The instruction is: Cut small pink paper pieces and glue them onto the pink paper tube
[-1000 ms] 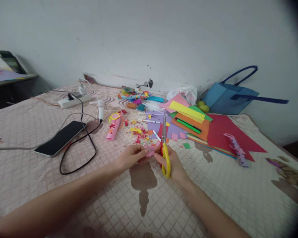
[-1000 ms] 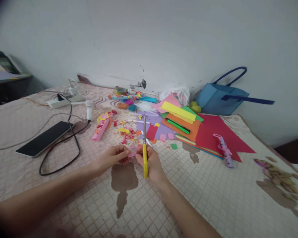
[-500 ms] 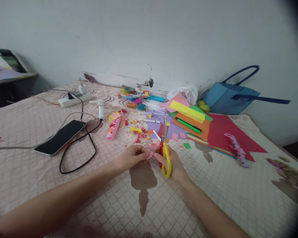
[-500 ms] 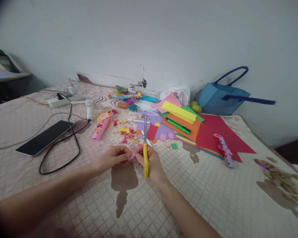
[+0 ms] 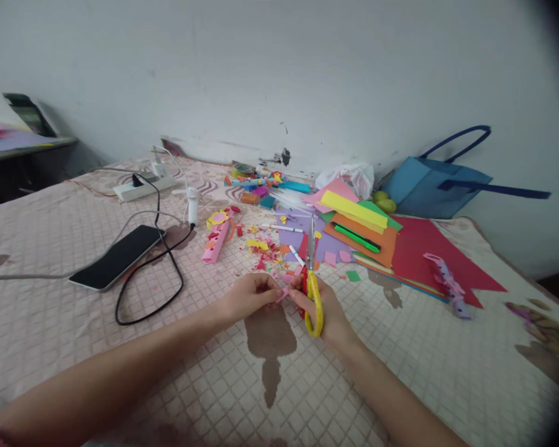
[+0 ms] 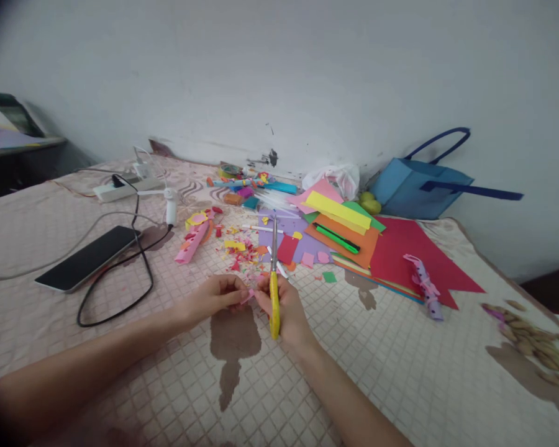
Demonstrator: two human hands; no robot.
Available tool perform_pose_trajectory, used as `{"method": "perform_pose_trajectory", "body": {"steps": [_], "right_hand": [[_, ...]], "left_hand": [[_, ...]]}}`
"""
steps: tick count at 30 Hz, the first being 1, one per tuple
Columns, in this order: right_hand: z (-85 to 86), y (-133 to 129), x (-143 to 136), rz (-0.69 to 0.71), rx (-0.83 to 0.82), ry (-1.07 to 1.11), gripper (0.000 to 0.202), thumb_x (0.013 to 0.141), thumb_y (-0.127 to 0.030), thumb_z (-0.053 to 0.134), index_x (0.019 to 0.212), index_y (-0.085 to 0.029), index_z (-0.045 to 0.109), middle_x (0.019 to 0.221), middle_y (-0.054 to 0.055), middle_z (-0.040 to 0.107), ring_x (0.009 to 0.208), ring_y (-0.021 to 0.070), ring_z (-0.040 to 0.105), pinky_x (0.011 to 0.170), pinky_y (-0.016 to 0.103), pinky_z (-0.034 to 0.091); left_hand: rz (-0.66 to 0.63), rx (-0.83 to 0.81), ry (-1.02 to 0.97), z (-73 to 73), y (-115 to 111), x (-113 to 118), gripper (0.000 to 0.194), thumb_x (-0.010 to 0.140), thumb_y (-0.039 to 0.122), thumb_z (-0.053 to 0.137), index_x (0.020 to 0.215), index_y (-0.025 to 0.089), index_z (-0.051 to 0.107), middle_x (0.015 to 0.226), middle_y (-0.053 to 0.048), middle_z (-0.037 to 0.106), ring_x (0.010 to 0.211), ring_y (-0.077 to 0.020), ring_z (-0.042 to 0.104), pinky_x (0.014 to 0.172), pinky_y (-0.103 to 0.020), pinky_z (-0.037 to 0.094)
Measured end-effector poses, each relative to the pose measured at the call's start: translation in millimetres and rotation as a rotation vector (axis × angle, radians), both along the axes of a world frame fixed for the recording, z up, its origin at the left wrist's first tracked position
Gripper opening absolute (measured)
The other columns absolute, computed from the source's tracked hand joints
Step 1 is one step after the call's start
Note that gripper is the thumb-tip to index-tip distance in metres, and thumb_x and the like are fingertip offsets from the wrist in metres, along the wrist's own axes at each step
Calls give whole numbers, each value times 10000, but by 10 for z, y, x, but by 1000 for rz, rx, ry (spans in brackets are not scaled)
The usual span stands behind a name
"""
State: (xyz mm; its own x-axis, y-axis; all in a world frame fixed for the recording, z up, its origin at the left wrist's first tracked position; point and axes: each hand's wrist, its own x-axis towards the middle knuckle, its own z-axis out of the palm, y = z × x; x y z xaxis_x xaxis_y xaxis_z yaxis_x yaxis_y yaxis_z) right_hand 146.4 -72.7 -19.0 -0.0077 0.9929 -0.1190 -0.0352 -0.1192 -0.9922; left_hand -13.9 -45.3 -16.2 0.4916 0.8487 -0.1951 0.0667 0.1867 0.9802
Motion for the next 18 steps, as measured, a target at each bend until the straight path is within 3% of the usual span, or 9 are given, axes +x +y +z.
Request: {"method": "perform_pose_trajectory", "body": {"steps": [10,18], "right_hand": [[-20,14,3,-12,37,2,292,606,-368,736,727,-184,545,590,-48,480,494,79,395,459,217,299],[-19,5,-2,-5,8,-10,302,629,-396,722,735,-184,535,540,-63,450,439,66,358,417,212,270]], "left_hand": [[-28,19,-37,-58,25,-8,264,688,382,656,657,137,564,592,3,563,545,-93,504,532,-216,376],[32,-45,-66,-28,17,-7,290,674,396,675,661,136,547,593,9,569,544,-86,515,543,-211,391]]}}
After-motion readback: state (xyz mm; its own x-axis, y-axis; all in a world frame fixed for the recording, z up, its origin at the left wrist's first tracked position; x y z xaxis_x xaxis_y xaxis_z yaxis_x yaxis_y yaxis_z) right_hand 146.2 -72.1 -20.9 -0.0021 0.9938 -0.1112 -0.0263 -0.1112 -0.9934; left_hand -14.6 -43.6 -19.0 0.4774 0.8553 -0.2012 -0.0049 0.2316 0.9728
